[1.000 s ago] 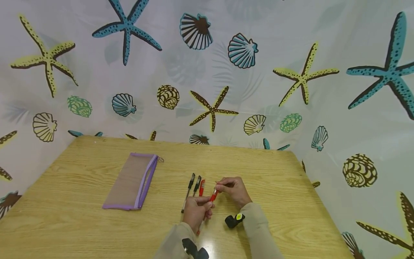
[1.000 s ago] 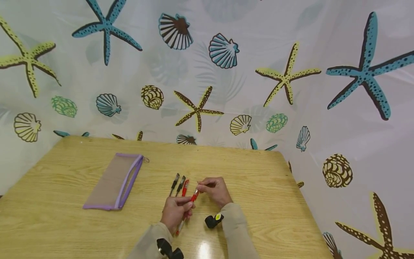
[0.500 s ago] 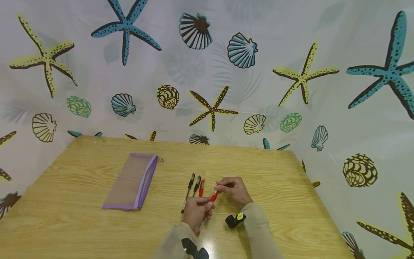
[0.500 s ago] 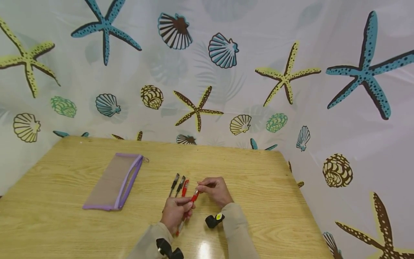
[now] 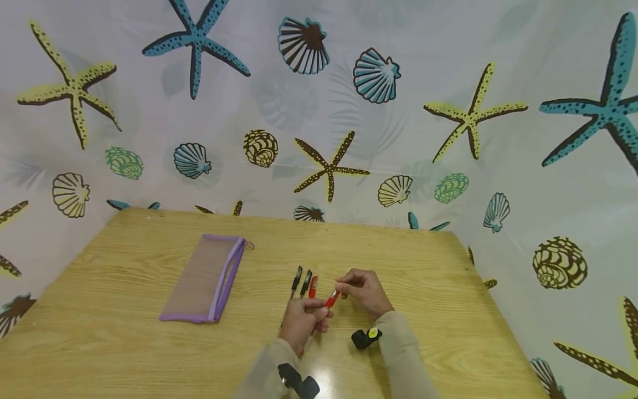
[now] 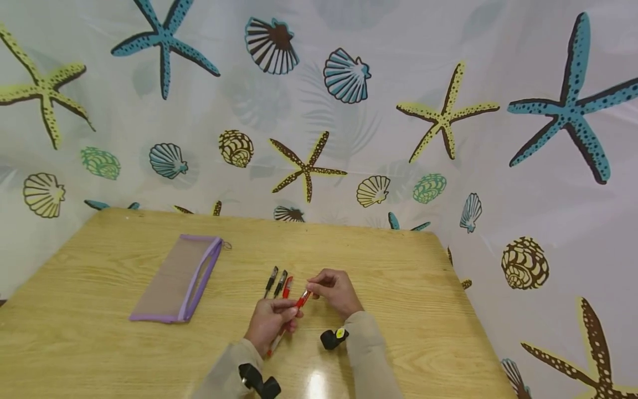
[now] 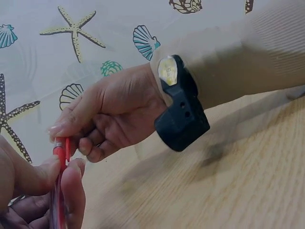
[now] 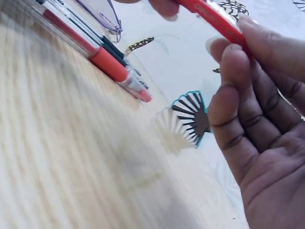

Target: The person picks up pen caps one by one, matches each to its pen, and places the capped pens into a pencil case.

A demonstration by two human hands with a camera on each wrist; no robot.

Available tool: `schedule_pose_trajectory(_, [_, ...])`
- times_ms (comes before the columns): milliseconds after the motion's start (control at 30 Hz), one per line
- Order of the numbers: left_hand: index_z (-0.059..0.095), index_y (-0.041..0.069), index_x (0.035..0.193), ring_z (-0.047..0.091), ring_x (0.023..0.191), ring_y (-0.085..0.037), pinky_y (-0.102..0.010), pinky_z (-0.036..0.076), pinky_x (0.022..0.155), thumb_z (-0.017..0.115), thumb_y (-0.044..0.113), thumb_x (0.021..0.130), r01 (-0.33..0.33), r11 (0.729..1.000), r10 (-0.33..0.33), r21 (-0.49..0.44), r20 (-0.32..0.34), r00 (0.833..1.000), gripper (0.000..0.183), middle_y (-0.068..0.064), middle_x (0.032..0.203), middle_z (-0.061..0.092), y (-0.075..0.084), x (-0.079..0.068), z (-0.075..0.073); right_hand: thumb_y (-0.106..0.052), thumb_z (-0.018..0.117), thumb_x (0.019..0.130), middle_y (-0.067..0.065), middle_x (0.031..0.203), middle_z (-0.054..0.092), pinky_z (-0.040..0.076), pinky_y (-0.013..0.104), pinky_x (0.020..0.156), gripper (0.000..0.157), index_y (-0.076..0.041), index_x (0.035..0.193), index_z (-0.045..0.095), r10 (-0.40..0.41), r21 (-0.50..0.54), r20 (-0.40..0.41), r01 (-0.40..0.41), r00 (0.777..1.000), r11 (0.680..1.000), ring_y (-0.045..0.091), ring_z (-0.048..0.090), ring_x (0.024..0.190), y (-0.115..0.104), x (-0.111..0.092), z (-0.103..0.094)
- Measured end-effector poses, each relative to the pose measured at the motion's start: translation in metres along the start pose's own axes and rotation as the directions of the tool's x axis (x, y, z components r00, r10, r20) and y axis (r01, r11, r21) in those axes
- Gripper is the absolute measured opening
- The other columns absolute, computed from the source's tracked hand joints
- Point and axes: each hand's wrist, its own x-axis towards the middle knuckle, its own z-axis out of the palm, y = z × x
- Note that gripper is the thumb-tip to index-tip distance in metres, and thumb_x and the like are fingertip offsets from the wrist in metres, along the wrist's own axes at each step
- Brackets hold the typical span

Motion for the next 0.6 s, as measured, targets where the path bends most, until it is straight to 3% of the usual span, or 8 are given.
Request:
schedule_pose_trajectory(233, [0.064,-0.015,0.109,0.053,0.057,-0.008,-0.019,0.045,0.051,0.059,-0.006,0.091,-0.035,0.994,0.032,0.105,0.025,0.999,0.021,-0.013,0.082,0.070,0.004,0.002,-0.003,-0.005,0.067,0.090,0.005,0.081,0.068,0.054,0.034,0.062,0.017,0.011,0.089,0.062,-0.016,-0.056,0.053,0.019,0.998,0.998,0.016,0.061,0.064,-0.011,0.001,-0.006])
schedule_pose_trajectory(600, [0.066,-0.015,0.107,0.048,0.055,-0.007,-0.017,0.039,0.048,0.058,-0.009,0.090,-0.017,0.992,0.019,0.122,-0.015,1.000,0.020,-0.012,0.077,0.070,0.004,0.002,-0.002,-0.009,0.068,0.089,0.003,0.084,0.066,0.056,0.031,0.068,0.023,0.012,0.088,0.060,-0.022,-0.015,0.102,0.024,0.995,1.000,0.013,0.066,0.071,-0.007,0.000,-0.003])
